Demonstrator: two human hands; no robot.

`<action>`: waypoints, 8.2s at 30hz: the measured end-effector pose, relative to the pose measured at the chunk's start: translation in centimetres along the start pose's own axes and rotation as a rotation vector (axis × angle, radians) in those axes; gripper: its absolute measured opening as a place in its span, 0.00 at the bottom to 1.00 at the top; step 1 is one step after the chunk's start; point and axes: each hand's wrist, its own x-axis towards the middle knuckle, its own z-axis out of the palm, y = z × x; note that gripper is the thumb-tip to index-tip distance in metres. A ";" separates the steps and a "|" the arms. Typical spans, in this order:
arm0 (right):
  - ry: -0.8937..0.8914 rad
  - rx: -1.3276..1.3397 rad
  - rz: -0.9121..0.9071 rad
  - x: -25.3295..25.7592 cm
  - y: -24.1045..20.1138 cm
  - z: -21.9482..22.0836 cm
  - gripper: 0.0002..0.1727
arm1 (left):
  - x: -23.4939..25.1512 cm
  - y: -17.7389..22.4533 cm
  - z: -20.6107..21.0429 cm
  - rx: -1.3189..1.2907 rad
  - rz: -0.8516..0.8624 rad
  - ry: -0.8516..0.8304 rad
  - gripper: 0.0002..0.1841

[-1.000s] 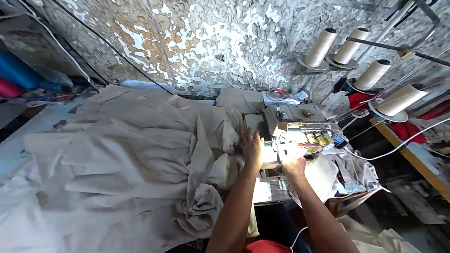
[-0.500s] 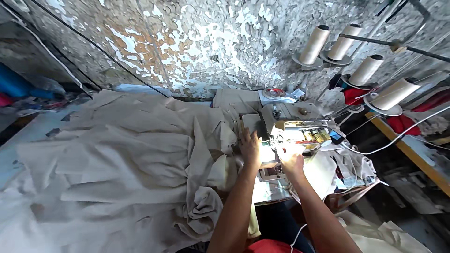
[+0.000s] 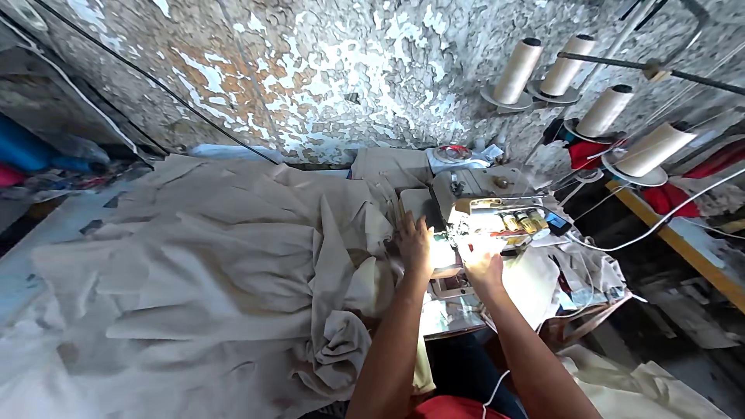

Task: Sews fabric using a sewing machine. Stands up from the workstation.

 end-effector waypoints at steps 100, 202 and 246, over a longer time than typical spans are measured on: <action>-0.181 0.471 -0.110 -6.2 11.5 -3.0 0.10 | 0.2 1.2 -2.6 0.546 0.961 0.008 0.04; -0.432 1.190 0.079 -9.0 9.7 -1.4 0.04 | -13.0 1.3 -0.8 0.083 0.666 0.058 0.12; -0.472 1.316 0.558 -9.1 11.6 -3.3 0.09 | -13.4 -0.6 0.9 -0.239 0.419 0.047 0.10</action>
